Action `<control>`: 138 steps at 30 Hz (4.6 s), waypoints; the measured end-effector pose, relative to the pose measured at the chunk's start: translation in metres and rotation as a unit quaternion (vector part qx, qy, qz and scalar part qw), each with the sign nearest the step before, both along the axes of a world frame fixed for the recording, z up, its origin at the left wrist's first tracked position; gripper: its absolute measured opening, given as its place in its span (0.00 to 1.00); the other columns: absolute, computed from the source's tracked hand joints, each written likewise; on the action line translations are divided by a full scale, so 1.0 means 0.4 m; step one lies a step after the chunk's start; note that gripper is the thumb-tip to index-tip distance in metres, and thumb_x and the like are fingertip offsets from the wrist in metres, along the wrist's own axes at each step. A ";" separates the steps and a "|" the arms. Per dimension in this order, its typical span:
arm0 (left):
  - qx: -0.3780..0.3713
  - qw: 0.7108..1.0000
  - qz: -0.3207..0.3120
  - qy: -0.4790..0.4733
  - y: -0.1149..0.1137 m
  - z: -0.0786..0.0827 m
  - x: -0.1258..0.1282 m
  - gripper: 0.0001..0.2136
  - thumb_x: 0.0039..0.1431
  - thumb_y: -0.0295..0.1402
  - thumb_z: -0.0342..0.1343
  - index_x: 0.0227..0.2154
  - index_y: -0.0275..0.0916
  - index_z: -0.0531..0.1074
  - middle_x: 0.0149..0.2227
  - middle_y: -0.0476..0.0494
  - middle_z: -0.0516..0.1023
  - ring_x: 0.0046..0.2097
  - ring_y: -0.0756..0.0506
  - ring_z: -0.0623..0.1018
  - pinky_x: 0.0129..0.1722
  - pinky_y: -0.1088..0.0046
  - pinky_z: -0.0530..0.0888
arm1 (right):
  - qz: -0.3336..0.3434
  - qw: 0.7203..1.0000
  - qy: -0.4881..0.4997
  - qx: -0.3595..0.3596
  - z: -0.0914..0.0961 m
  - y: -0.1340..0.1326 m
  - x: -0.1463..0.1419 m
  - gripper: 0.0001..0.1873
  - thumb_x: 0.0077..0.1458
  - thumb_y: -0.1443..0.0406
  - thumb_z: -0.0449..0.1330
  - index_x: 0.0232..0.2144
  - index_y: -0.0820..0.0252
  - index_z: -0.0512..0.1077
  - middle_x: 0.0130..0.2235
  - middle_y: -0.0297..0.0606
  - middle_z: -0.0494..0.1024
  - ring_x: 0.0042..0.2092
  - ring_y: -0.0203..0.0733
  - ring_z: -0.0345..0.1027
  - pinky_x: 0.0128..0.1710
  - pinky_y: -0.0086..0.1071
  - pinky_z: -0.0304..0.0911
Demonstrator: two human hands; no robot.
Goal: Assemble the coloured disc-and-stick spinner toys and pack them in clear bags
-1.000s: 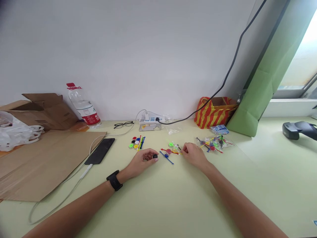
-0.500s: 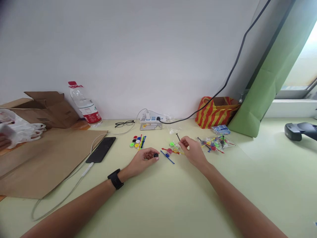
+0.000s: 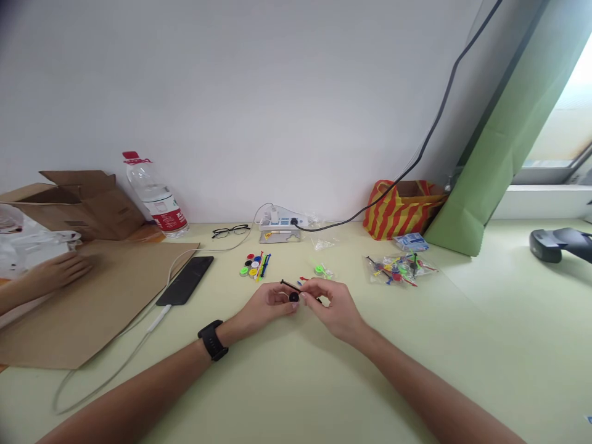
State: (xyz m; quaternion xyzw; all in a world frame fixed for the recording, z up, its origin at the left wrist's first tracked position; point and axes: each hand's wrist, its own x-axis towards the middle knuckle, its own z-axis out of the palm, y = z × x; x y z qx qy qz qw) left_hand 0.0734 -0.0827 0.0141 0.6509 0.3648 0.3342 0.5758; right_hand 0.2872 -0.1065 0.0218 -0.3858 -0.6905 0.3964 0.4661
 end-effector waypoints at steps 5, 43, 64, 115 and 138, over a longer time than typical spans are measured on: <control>0.021 0.999 -0.027 -0.003 -0.008 0.015 0.001 0.17 0.58 0.41 0.66 0.46 0.37 0.78 0.39 0.39 0.82 0.40 0.44 0.81 0.41 0.68 0.75 | 0.090 0.982 0.089 -0.137 0.002 -0.001 -0.010 0.17 0.60 0.51 0.64 0.42 0.57 0.72 0.35 0.38 0.80 0.32 0.40 0.73 0.38 0.37 0.68; -0.040 0.992 -0.004 -0.120 -0.001 0.027 -0.007 0.13 0.61 0.39 0.64 0.42 0.35 0.81 0.46 0.34 0.82 0.46 0.39 0.81 0.51 0.61 0.74 | 0.052 0.998 -0.015 -0.025 -0.025 0.023 0.014 0.13 0.67 0.55 0.56 0.42 0.58 0.71 0.34 0.36 0.72 0.32 0.38 0.65 0.34 0.33 0.64; -0.125 0.978 0.013 -0.167 0.020 0.013 -0.020 0.14 0.56 0.36 0.69 0.42 0.35 0.81 0.38 0.42 0.77 0.33 0.52 0.71 0.34 0.74 0.66 | 0.051 0.995 0.002 -0.083 0.020 0.006 0.039 0.23 0.68 0.48 0.51 0.52 0.57 0.71 0.28 0.32 0.65 0.30 0.38 0.57 0.32 0.32 0.57; -0.222 0.948 -0.021 -0.227 0.022 0.021 -0.025 0.11 0.61 0.38 0.65 0.35 0.33 0.76 0.31 0.45 0.74 0.32 0.52 0.72 0.34 0.76 0.66 | 0.158 0.969 0.035 -0.186 0.013 0.023 0.042 0.27 0.60 0.46 0.62 0.51 0.58 0.77 0.27 0.29 0.56 0.28 0.34 0.48 0.26 0.30 0.46; -0.183 0.964 0.015 -0.192 0.029 0.012 -0.025 0.14 0.61 0.42 0.65 0.36 0.35 0.73 0.33 0.47 0.70 0.29 0.55 0.63 0.30 0.77 0.60 | 0.258 0.924 0.128 -0.251 0.042 0.015 0.065 0.41 0.69 0.44 0.39 0.11 0.59 0.59 0.17 0.31 0.51 0.23 0.34 0.44 0.26 0.35 0.42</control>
